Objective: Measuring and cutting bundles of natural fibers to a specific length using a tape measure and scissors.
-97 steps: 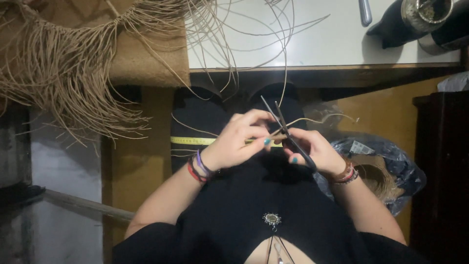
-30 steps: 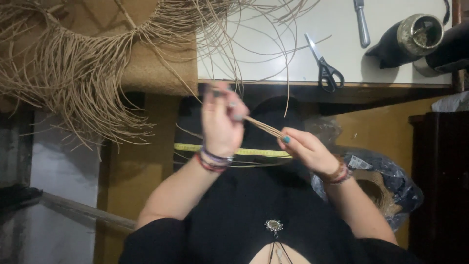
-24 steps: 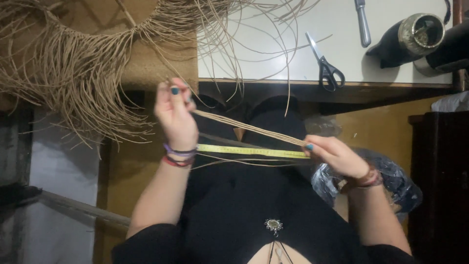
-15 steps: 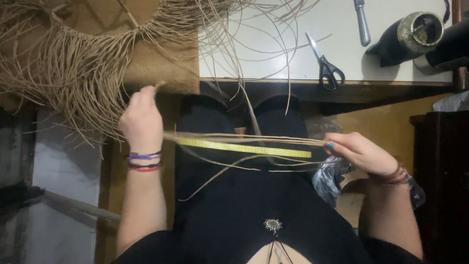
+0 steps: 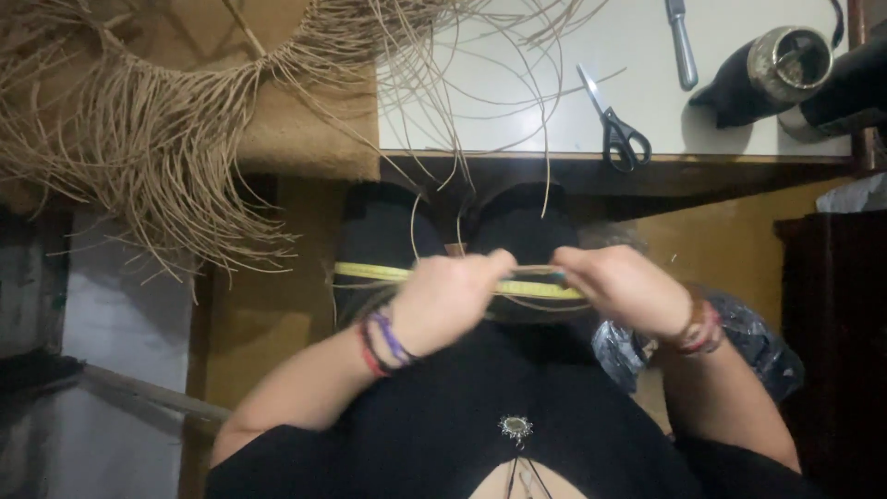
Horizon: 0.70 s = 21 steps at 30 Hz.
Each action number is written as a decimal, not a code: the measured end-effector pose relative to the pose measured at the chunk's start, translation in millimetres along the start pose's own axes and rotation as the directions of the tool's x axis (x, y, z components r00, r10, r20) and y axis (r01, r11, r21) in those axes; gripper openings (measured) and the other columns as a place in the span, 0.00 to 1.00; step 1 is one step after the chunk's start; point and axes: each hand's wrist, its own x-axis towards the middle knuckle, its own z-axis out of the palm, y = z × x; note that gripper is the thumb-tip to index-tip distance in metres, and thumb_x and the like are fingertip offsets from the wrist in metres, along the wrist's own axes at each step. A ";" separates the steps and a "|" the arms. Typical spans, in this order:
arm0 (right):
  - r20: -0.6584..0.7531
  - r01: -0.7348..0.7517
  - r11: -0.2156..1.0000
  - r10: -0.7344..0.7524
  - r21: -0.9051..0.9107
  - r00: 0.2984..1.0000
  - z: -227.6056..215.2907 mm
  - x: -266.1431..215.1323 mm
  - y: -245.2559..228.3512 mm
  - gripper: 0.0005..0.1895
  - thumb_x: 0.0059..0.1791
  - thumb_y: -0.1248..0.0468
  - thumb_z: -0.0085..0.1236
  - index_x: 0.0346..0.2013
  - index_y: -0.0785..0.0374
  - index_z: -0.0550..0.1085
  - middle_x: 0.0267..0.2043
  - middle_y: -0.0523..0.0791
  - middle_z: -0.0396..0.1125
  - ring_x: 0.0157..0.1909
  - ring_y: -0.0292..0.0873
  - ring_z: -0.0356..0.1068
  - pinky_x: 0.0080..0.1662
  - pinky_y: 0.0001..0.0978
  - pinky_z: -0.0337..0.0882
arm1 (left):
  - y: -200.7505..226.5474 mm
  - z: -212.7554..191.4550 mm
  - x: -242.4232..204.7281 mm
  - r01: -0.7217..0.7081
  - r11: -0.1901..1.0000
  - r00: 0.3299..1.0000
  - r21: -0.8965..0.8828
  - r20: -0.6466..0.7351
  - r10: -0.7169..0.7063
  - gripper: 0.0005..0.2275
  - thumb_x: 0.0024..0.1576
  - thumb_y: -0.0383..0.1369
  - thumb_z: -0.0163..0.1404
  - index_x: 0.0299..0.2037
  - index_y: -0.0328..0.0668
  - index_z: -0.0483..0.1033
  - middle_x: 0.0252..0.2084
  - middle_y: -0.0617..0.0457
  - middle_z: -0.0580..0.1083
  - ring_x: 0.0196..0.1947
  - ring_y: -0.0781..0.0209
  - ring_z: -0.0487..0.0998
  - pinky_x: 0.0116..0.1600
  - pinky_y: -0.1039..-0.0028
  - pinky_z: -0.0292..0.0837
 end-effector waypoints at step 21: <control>0.033 -0.100 0.965 0.112 -0.240 0.993 32.3 17.2 -1.2 0.15 0.55 0.52 0.40 0.54 0.44 0.69 0.34 0.41 0.76 0.39 0.55 0.77 0.41 0.53 0.76 | 30.2 45.2 23.0 0.087 0.990 0.996 0.107 0.002 -0.088 0.42 0.51 0.42 0.61 0.73 0.32 0.52 0.37 0.43 0.77 0.33 0.50 0.79 0.40 0.61 0.78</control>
